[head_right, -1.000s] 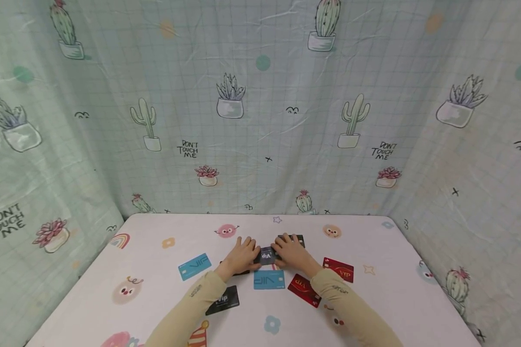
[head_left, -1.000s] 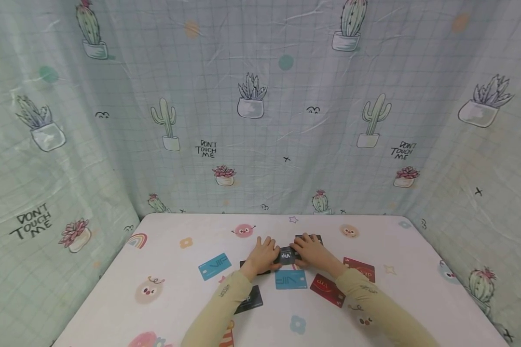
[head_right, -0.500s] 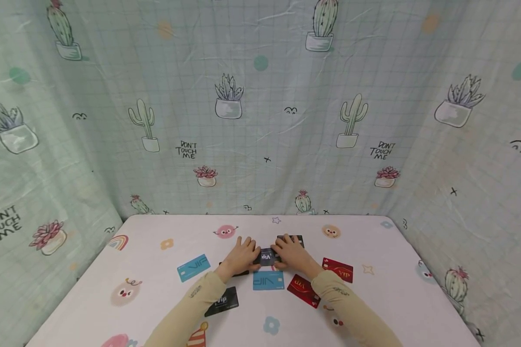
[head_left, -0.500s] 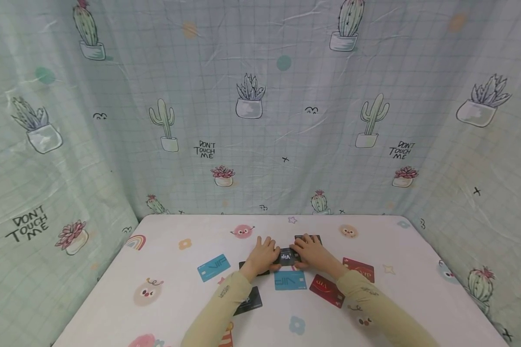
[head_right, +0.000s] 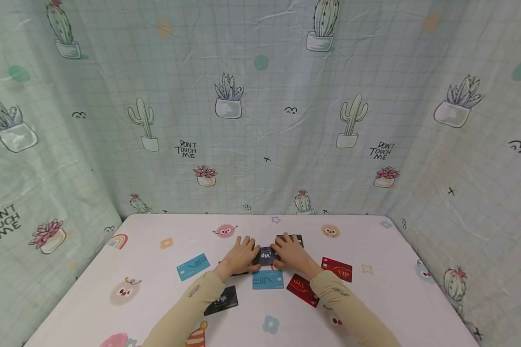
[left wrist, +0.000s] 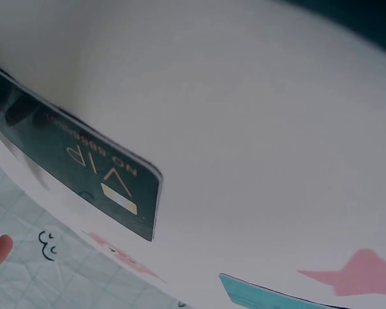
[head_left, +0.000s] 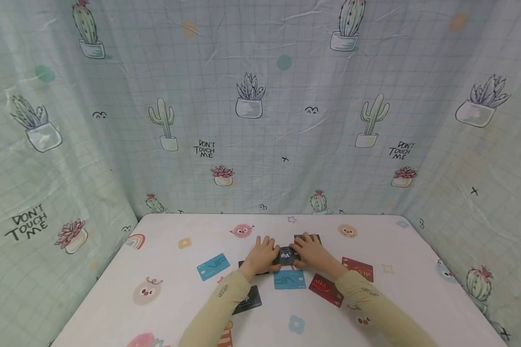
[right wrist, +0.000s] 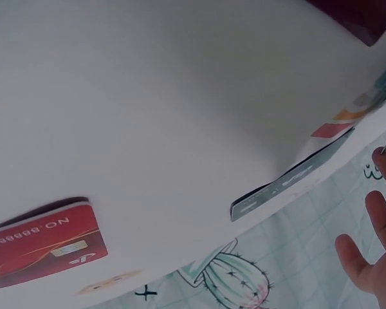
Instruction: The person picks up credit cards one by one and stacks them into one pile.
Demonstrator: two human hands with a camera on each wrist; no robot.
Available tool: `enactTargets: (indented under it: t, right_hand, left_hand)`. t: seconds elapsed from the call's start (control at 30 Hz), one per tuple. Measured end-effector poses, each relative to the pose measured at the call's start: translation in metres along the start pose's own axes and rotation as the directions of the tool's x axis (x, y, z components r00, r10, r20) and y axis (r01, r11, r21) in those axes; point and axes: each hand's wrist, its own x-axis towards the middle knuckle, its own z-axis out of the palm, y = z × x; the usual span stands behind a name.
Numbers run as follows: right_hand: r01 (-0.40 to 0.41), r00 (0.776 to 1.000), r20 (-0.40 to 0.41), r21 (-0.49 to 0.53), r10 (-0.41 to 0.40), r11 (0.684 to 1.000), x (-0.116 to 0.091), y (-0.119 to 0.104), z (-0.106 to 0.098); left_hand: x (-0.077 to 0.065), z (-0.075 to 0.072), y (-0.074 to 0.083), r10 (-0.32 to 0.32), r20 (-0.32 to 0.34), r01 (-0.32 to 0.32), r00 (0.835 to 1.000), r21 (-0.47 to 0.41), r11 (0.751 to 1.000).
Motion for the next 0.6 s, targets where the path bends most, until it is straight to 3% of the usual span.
enactTargets:
  t: [0.37, 0.6]
  right_hand:
    - [-0.031, 0.999, -0.023, -0.001, 0.031, 1.000, -0.0022, -0.0005, -0.0052]
    - [-0.056, 0.998, -0.026, -0.001, 0.056, 0.998, -0.0055, -0.0034, -0.0054]
  left_hand:
    - [-0.0017, -0.0022, 0.0018, -0.028, 0.001, 0.028, 1.000, -0.068, 0.997]
    - [-0.0045, -0.0042, 0.0033, -0.038, -0.040, 0.034, 0.998, -0.100, 0.994]
